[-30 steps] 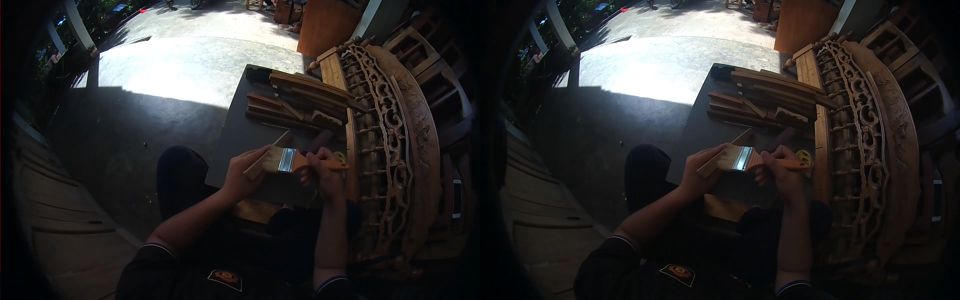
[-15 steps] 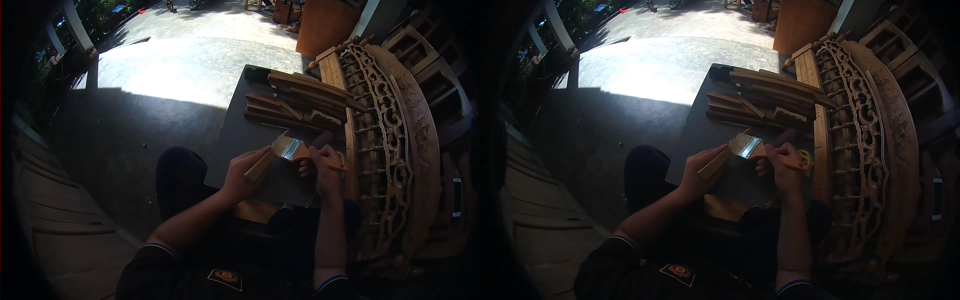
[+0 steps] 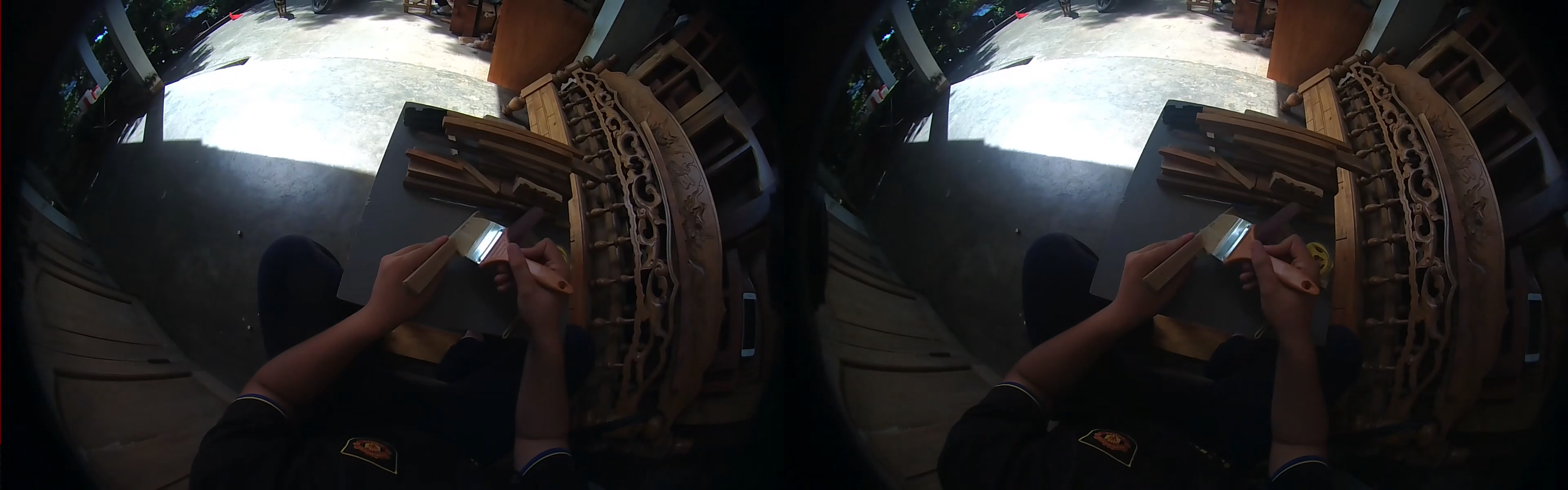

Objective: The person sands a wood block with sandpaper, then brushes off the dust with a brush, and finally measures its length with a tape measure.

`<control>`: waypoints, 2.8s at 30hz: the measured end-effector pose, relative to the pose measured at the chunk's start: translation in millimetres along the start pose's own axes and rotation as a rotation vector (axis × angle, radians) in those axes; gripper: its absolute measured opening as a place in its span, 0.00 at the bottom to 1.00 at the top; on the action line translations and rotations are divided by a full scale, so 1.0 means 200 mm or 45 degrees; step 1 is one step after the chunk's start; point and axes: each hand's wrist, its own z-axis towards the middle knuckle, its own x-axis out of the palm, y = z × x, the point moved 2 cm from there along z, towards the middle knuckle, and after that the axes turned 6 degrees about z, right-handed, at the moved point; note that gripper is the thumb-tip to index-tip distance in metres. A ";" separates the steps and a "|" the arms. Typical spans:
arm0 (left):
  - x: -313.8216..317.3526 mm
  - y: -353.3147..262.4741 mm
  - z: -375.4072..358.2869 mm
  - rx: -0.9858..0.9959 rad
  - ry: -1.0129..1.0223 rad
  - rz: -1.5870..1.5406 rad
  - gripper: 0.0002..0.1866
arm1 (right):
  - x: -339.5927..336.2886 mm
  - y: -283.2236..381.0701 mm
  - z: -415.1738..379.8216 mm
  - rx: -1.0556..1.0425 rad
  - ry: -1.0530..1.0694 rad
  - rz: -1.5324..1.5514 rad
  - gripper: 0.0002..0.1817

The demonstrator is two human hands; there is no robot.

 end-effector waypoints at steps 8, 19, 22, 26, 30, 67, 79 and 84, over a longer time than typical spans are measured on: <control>0.01 0.04 0.00 0.075 -0.017 0.052 0.31 | 0.01 0.01 -0.04 0.022 0.028 0.005 0.12; 0.02 -0.03 0.00 0.030 -0.129 0.106 0.24 | -0.08 -0.05 0.06 -0.101 -0.093 0.036 0.12; 0.01 -0.04 0.00 0.049 -0.139 0.178 0.21 | -0.07 -0.06 0.04 0.076 0.141 0.161 0.12; 0.00 -0.03 0.00 -0.040 -0.130 0.051 0.18 | -0.06 -0.06 0.06 0.113 0.084 0.113 0.12; 0.02 -0.05 -0.01 -0.021 -0.107 0.055 0.17 | -0.04 -0.09 0.08 -0.163 -0.049 -0.148 0.12; 0.03 -0.03 -0.02 0.021 0.027 0.174 0.24 | -0.05 0.00 0.03 -0.261 0.052 -0.195 0.13; 0.01 -0.04 -0.03 0.180 -0.005 0.093 0.20 | -0.07 -0.01 0.01 -0.017 0.371 0.109 0.13; 0.03 -0.04 -0.01 0.065 -0.066 0.085 0.20 | -0.06 -0.02 0.06 -0.070 0.039 -0.251 0.12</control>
